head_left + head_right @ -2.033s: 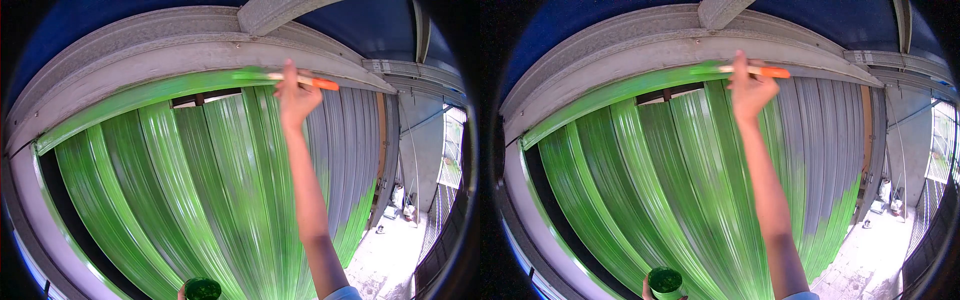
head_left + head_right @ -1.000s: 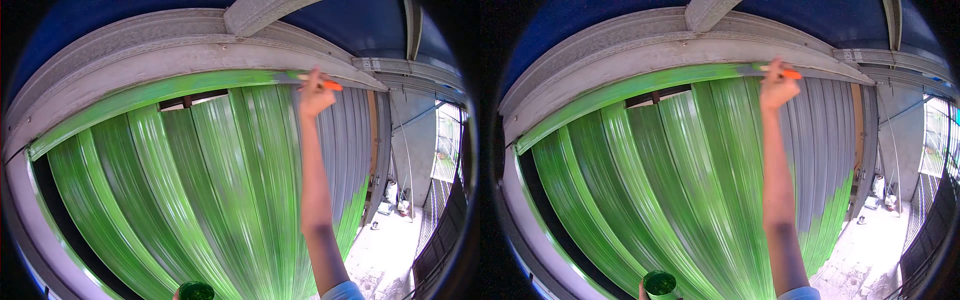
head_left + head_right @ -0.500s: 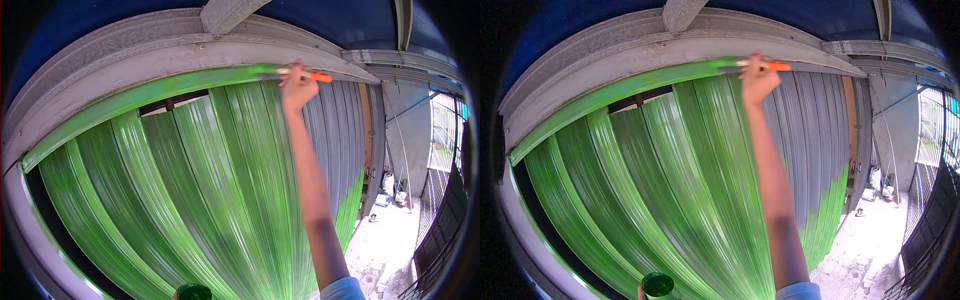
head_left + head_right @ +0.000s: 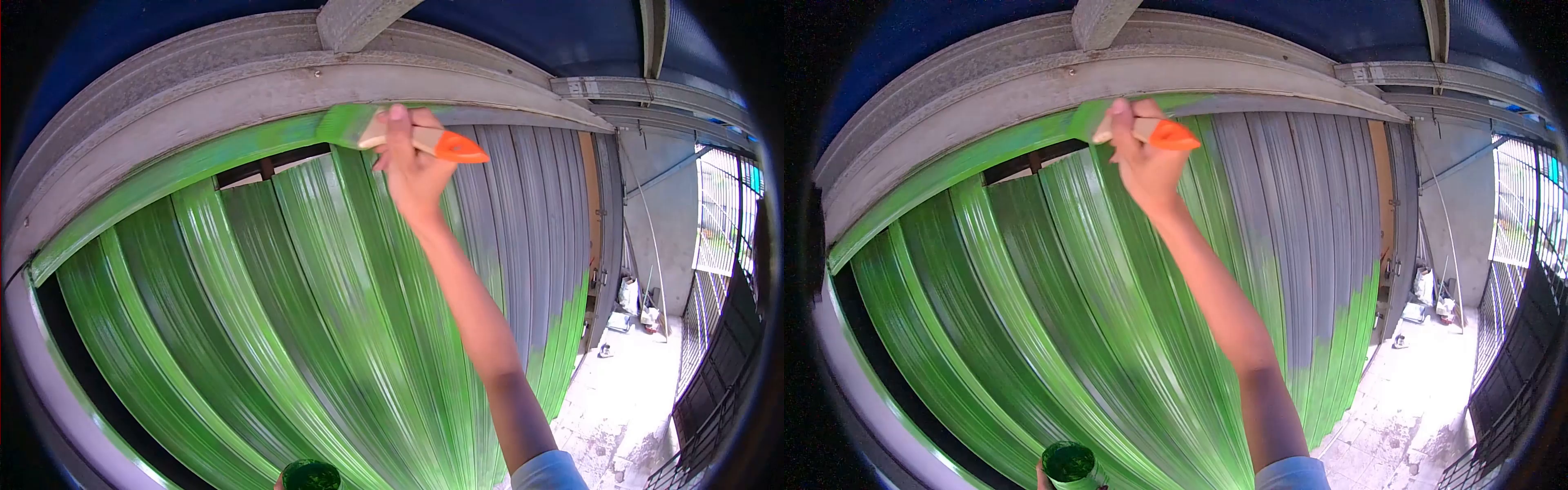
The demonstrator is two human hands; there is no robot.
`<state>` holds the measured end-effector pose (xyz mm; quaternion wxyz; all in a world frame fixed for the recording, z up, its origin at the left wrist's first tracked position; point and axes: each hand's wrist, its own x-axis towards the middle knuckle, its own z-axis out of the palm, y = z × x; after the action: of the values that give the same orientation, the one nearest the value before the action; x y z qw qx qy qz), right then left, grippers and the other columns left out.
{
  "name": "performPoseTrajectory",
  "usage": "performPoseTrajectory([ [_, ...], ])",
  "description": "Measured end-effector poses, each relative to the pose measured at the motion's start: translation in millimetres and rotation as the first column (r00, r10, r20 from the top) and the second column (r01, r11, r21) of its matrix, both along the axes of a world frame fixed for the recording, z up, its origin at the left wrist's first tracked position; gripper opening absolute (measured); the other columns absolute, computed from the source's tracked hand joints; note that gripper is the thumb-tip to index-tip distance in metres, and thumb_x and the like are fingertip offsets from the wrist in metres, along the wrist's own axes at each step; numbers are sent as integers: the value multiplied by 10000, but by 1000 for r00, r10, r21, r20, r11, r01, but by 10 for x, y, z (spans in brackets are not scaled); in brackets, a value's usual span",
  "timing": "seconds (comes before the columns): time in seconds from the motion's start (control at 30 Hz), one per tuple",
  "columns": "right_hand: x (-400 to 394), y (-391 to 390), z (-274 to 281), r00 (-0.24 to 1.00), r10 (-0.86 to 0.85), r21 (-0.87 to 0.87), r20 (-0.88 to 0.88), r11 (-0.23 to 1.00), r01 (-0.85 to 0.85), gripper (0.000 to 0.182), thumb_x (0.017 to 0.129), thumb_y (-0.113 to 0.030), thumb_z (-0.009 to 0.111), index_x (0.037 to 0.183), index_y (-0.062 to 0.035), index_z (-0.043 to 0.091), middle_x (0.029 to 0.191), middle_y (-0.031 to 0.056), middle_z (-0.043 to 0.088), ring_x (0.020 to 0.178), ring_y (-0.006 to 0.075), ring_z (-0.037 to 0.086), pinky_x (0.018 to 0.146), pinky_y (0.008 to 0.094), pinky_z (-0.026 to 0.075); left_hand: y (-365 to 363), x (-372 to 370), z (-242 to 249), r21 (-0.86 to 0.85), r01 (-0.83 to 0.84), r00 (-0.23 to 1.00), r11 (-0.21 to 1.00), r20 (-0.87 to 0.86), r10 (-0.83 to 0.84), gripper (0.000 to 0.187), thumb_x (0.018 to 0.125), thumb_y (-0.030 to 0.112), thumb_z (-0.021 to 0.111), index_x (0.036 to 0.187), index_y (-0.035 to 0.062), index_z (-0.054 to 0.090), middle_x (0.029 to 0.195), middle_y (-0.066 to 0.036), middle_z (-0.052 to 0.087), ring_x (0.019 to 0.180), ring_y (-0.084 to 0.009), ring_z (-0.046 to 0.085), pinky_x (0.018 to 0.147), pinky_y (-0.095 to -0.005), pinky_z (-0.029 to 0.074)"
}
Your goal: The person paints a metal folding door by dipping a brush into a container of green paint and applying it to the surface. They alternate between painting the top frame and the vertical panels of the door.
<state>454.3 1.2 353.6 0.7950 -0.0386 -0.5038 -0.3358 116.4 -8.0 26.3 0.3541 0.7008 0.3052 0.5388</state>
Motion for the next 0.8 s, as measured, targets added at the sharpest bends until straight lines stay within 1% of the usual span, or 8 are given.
performPoseTrajectory([
  [0.1,549,-68,3,997,-16,-36,-76,999,13,237,912,-192,559,798,11,607,672,78,620,455,69,505,382,205,383,7,-10,-9,8,-3,1000,1000,-29,3,875,464,190,873,1212,-21,471,1100,-142,562,973,-230,558,830,-350,458],
  [0.27,1300,-319,7,835,-415,-37,-361,901,432,218,894,-154,568,732,-15,612,568,45,566,450,118,533,403,274,419,41,-4,-16,41,-25,999,999,-38,26,850,463,185,874,1193,-19,488,1079,-142,569,950,-228,563,811,-351,462],
  [0.37,1506,-417,-46,384,-817,-101,-430,466,879,194,872,-145,585,711,-40,608,601,75,585,459,202,550,437,298,442,7,-46,-9,19,-46,998,999,-34,46,839,466,184,870,1188,-17,492,1070,-141,575,934,-228,569,802,-349,466],
  [0.47,1355,-224,-48,552,-785,77,-280,555,828,155,847,-144,604,711,-69,604,645,89,596,480,253,546,455,298,449,38,-98,-70,-9,-45,999,999,-7,45,831,468,182,865,1185,-16,494,1061,-140,582,922,-228,575,793,-348,469],
  [0.53,919,-58,-84,577,-805,108,-139,567,817,115,832,-143,620,734,-83,610,685,76,620,504,228,573,453,299,448,40,-120,-107,-34,-48,999,998,14,49,830,468,179,862,1186,-16,495,1056,-139,585,916,-228,578,788,-348,471],
  [0.6,453,-5,-187,678,-735,122,-15,671,731,63,815,-90,627,758,-73,609,727,65,643,533,223,594,464,287,459,18,-106,-50,-28,-40,999,999,-19,40,833,467,177,863,1188,-17,494,1061,-140,584,925,-229,577,794,-349,470],
  [0.7,89,11,-289,792,-593,135,145,805,577,26,819,-51,620,793,-48,620,790,69,667,581,187,624,491,259,484,9,-71,-6,1,-56,997,998,-55,56,838,468,179,863,1193,-18,493,1070,-141,582,937,-232,576,806,-352,467],
  [0.8,395,102,-321,959,-264,24,100,964,263,27,829,-39,614,836,-18,630,820,87,672,612,136,623,525,241,503,8,-62,-51,11,-52,998,999,-25,52,843,471,188,862,1198,-20,491,1078,-144,580,945,-234,574,818,-357,462],
])
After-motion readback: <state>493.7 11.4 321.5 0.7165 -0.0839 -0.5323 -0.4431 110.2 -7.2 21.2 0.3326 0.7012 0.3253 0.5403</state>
